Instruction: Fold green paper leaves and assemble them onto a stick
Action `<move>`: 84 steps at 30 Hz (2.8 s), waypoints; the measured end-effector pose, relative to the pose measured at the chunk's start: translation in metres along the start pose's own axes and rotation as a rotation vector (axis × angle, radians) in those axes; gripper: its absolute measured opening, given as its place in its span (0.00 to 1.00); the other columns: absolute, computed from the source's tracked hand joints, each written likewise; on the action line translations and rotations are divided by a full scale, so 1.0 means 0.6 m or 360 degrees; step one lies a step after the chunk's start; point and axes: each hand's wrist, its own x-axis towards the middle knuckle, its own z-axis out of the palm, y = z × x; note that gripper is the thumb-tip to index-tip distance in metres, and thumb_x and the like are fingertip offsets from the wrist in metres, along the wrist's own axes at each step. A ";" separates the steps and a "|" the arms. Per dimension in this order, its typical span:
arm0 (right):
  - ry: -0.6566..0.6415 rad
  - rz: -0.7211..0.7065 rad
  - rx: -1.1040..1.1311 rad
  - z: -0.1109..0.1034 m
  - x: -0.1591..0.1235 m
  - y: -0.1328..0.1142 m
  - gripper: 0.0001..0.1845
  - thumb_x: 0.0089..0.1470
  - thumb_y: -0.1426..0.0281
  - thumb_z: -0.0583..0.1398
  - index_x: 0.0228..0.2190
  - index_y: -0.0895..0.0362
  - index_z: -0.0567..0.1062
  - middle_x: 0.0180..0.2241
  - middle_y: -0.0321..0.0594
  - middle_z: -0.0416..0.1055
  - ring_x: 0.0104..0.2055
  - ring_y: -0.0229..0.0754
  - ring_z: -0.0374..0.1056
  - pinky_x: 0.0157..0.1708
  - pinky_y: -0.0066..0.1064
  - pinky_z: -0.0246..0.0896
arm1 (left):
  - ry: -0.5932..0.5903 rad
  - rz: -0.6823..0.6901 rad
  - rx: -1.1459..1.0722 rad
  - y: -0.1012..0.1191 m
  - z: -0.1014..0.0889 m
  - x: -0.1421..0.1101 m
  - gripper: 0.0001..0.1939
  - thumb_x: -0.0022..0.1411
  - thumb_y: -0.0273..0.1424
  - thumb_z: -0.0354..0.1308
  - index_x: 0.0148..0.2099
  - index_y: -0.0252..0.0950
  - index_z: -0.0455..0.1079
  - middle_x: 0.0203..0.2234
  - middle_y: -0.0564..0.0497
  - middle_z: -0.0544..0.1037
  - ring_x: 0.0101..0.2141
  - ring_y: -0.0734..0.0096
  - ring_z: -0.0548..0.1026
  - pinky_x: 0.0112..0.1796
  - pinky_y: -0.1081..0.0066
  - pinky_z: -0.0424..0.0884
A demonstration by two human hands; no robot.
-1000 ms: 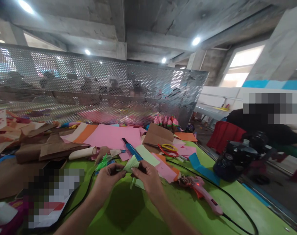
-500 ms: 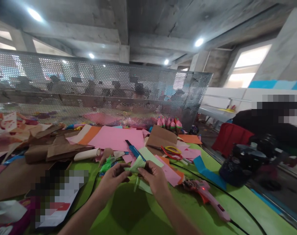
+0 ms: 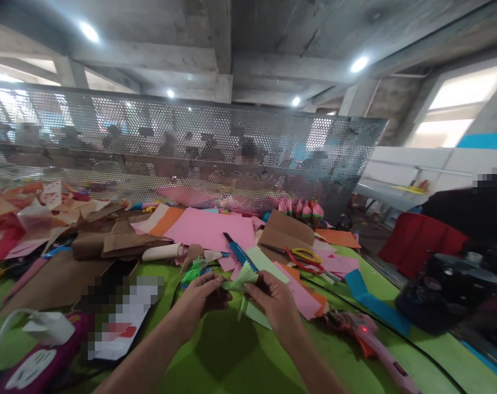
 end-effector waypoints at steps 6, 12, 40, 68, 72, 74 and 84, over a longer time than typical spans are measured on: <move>-0.0033 0.0009 -0.0020 -0.008 -0.002 -0.004 0.09 0.48 0.63 0.66 0.29 0.55 0.76 0.25 0.34 0.72 0.31 0.42 0.69 0.37 0.33 0.64 | -0.0042 -0.0050 -0.0130 0.002 0.000 0.001 0.15 0.40 0.34 0.69 0.28 0.35 0.67 0.19 0.55 0.73 0.23 0.72 0.76 0.29 0.72 0.73; -0.0070 0.0007 -0.0081 -0.014 0.002 -0.006 0.11 0.47 0.61 0.66 0.32 0.55 0.77 0.27 0.36 0.73 0.33 0.44 0.70 0.37 0.33 0.64 | -0.0090 -0.0061 -0.0145 0.008 0.004 -0.009 0.14 0.40 0.31 0.69 0.27 0.34 0.67 0.20 0.55 0.73 0.24 0.71 0.76 0.30 0.71 0.73; 0.0126 -0.0233 -0.0241 -0.009 -0.008 -0.009 0.12 0.47 0.62 0.66 0.33 0.54 0.77 0.30 0.39 0.75 0.33 0.46 0.70 0.35 0.34 0.67 | 0.0013 0.0201 -0.0054 0.007 0.007 -0.003 0.20 0.38 0.38 0.74 0.29 0.33 0.72 0.22 0.54 0.77 0.24 0.73 0.77 0.32 0.72 0.72; 0.0211 -0.0417 -0.0536 -0.007 -0.016 0.001 0.10 0.49 0.62 0.65 0.33 0.53 0.77 0.29 0.39 0.75 0.31 0.46 0.70 0.32 0.33 0.67 | 0.0047 0.0508 0.0188 0.017 0.014 -0.010 0.13 0.47 0.39 0.67 0.26 0.36 0.70 0.20 0.57 0.70 0.23 0.76 0.71 0.29 0.75 0.70; 0.0175 -0.0386 -0.0493 -0.007 -0.014 0.003 0.08 0.49 0.63 0.65 0.32 0.53 0.77 0.29 0.37 0.74 0.32 0.44 0.69 0.33 0.31 0.66 | 0.0035 0.0471 0.0230 0.013 0.014 -0.009 0.16 0.48 0.44 0.66 0.26 0.36 0.69 0.20 0.57 0.71 0.21 0.76 0.71 0.27 0.74 0.70; 0.0139 -0.0353 -0.0475 -0.007 -0.012 0.003 0.07 0.50 0.64 0.64 0.33 0.52 0.77 0.29 0.37 0.75 0.32 0.44 0.69 0.34 0.30 0.65 | 0.0026 0.0442 0.0254 0.013 0.013 -0.011 0.17 0.52 0.46 0.63 0.29 0.35 0.70 0.21 0.55 0.73 0.20 0.75 0.72 0.27 0.73 0.70; 0.0037 -0.0194 -0.0309 0.002 -0.015 -0.011 0.07 0.51 0.64 0.63 0.32 0.54 0.76 0.29 0.37 0.74 0.32 0.43 0.68 0.33 0.30 0.62 | -0.0095 0.0398 0.0419 0.008 0.012 -0.001 0.17 0.45 0.43 0.67 0.30 0.33 0.74 0.20 0.54 0.72 0.22 0.73 0.71 0.27 0.72 0.69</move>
